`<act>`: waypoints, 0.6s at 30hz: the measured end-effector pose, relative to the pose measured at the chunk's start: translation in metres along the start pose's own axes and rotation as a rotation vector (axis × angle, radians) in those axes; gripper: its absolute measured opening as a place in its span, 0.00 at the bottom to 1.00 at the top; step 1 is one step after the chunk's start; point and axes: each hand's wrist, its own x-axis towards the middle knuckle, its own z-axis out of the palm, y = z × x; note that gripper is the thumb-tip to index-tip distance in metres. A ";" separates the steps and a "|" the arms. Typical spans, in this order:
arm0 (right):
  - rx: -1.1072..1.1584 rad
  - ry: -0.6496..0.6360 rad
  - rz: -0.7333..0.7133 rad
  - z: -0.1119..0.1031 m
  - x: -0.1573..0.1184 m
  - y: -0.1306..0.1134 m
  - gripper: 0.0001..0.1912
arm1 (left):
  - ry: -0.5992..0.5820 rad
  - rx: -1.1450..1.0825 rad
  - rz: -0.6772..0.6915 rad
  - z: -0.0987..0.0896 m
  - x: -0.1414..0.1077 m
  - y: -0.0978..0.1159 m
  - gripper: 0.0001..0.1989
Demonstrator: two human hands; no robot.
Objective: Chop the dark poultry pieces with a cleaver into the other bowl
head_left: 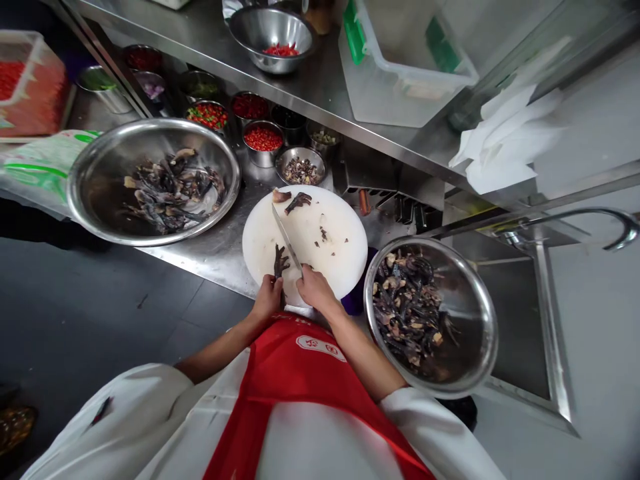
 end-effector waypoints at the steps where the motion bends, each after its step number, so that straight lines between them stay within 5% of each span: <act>1: 0.026 0.002 -0.007 -0.002 0.001 0.004 0.12 | -0.033 -0.020 -0.013 -0.006 -0.002 0.001 0.13; 5: 0.263 -0.126 0.028 -0.011 0.001 0.036 0.08 | -0.318 -0.135 -0.069 -0.041 -0.009 0.015 0.21; 7: 0.410 -0.182 0.060 -0.014 -0.003 0.057 0.07 | -0.403 -0.024 -0.026 -0.062 -0.008 0.023 0.30; 9: 0.482 -0.180 0.090 -0.016 -0.009 0.075 0.06 | -0.359 0.270 0.088 -0.082 -0.005 0.030 0.35; 13: 0.315 -0.050 0.116 -0.022 -0.024 0.087 0.09 | -0.280 0.742 0.301 -0.112 0.005 0.046 0.31; 18: 0.051 0.080 0.092 -0.029 -0.030 0.067 0.15 | -0.722 0.397 0.043 -0.122 0.036 0.072 0.23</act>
